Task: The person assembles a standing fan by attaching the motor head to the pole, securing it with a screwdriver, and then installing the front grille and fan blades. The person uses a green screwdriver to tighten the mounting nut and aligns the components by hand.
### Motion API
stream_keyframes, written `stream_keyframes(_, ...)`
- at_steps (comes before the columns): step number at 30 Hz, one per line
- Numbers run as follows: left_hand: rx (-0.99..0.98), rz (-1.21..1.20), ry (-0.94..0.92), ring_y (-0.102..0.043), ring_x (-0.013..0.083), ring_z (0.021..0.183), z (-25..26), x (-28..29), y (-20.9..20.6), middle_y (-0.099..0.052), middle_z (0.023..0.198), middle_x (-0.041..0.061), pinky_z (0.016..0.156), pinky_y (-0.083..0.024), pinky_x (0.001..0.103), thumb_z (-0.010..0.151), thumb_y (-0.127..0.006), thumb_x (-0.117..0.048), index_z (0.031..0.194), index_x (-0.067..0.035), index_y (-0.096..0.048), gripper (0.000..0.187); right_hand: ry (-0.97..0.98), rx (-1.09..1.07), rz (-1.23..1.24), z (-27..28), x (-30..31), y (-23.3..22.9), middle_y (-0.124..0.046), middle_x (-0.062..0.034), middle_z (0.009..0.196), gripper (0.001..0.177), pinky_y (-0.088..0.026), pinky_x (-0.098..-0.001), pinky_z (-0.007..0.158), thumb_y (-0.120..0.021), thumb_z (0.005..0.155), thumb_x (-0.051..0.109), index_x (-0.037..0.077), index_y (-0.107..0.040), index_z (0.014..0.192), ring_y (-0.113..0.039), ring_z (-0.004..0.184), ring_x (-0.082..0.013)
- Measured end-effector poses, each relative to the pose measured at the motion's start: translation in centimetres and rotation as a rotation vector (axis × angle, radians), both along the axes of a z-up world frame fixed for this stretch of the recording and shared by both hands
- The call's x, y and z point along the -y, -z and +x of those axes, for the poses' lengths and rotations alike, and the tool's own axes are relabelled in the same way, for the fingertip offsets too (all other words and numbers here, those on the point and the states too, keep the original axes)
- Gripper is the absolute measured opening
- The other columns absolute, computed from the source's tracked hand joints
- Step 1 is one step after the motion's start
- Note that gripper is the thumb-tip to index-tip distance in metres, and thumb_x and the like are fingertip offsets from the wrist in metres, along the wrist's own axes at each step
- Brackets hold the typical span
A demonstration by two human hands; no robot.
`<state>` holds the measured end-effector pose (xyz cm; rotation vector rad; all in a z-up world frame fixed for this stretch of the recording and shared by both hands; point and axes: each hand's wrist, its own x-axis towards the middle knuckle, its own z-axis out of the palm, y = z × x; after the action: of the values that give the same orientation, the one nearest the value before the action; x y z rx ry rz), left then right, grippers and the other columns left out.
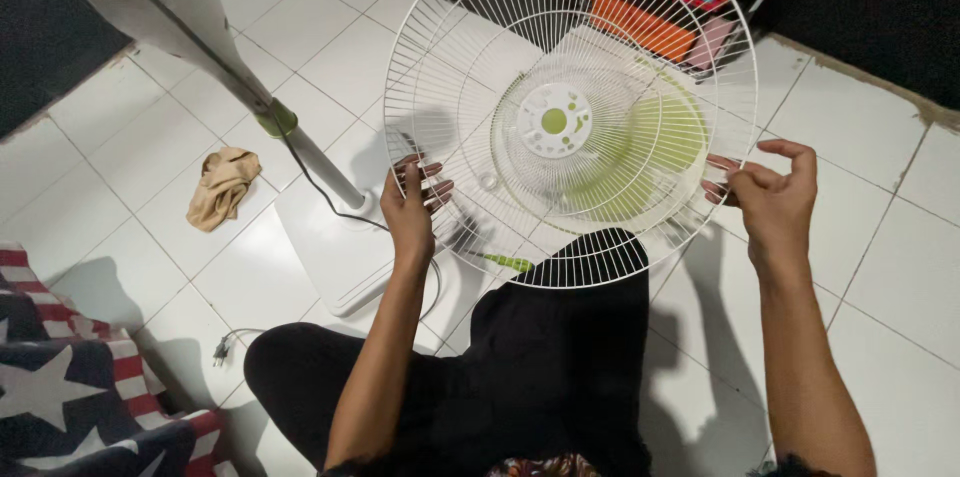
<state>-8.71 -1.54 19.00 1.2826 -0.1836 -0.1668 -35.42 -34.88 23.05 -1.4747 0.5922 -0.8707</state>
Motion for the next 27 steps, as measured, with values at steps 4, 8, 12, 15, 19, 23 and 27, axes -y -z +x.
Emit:
stream_keyframes(4,0.081,-0.016,-0.037,-0.073,0.0202,0.079,-0.4,-1.6,-1.7,-0.073,0.106,0.014,0.067,-0.060,0.030,0.108,-0.050,-0.033,0.130,0.000,-0.061,0.041,-0.106,0.038,-0.059,2.1,-0.3,0.5,-0.066,-0.0245,0.121,0.037,-0.059,-0.0339,0.084,-0.064,0.105,0.000,-0.004,-0.047,0.138,-0.067,0.102,-0.0244)
stream_keyframes(8,0.135,-0.026,-0.036,-0.073,0.0194,0.081,-0.9,-3.1,-3.7,-0.072,0.108,0.015,0.067,-0.060,0.030,0.108,-0.050,-0.034,0.130,0.001,-0.062,0.043,-0.279,0.067,0.168,3.8,-1.7,0.1,-0.064,-0.0244,0.133,0.046,-0.057,-0.0429,0.090,-0.058,0.102,0.004,-0.003,-0.048,0.146,-0.069,0.113,-0.0301)
stream_keyframes(12,0.150,0.091,0.042,-0.075,0.0181,0.084,-0.7,-5.5,-6.4,-0.073,0.108,0.014,0.069,-0.063,0.030,0.105,-0.052,-0.034,0.129,-0.001,-0.061,0.042,-0.284,0.148,0.318,3.8,-3.4,0.5,-0.062,-0.0290,0.135,0.048,-0.057,-0.0496,0.091,-0.043,0.104,0.007,-0.007,-0.045,0.150,-0.070,0.115,-0.0371)
stream_keyframes(15,0.372,0.294,0.265,-0.075,0.0156,0.093,1.6,-7.6,-8.5,-0.073,0.111,0.012,0.076,-0.063,0.026,0.105,-0.057,-0.032,0.134,-0.002,-0.060,0.042,-0.308,0.268,0.384,3.1,-3.8,2.2,-0.058,-0.0306,0.141,0.050,-0.060,-0.0531,0.094,-0.036,0.107,0.012,-0.007,-0.045,0.153,-0.067,0.118,-0.0404)
stream_keyframes(19,0.701,0.305,-0.182,-0.060,0.0089,0.070,7.0,-13.2,-11.8,-0.065,0.083,0.004,0.062,-0.050,0.024,0.108,-0.067,-0.031,0.105,-0.001,-0.066,0.030,-0.366,0.343,0.448,1.8,-2.6,4.8,-0.055,-0.0330,0.144,0.055,-0.057,-0.0598,0.097,-0.038,0.106,0.016,-0.003,-0.039,0.158,-0.063,0.125,-0.0463)
stream_keyframes(23,0.964,0.091,-0.348,-0.057,0.0146,0.094,15.9,-18.4,-18.0,-0.055,0.108,0.008,0.082,-0.054,0.032,0.109,-0.079,-0.036,0.136,-0.003,-0.043,0.056,-0.321,0.364,0.447,0.1,-1.3,7.0,-0.054,-0.0359,0.146,0.058,-0.054,-0.0645,0.098,-0.040,0.107,0.019,-0.003,-0.037,0.161,-0.060,0.126,-0.0512)
stream_keyframes(27,1.264,0.200,0.030,-0.045,0.0406,0.144,21.7,-19.6,-21.9,-0.046,0.150,0.029,0.121,-0.039,0.057,0.107,-0.080,-0.026,0.152,0.011,-0.014,0.089,-0.329,0.389,0.412,-0.4,-0.8,8.0,-0.050,-0.0397,0.147,0.054,-0.054,-0.0667,0.097,-0.040,0.108,0.019,-0.003,-0.036,0.158,-0.059,0.127,-0.0542)
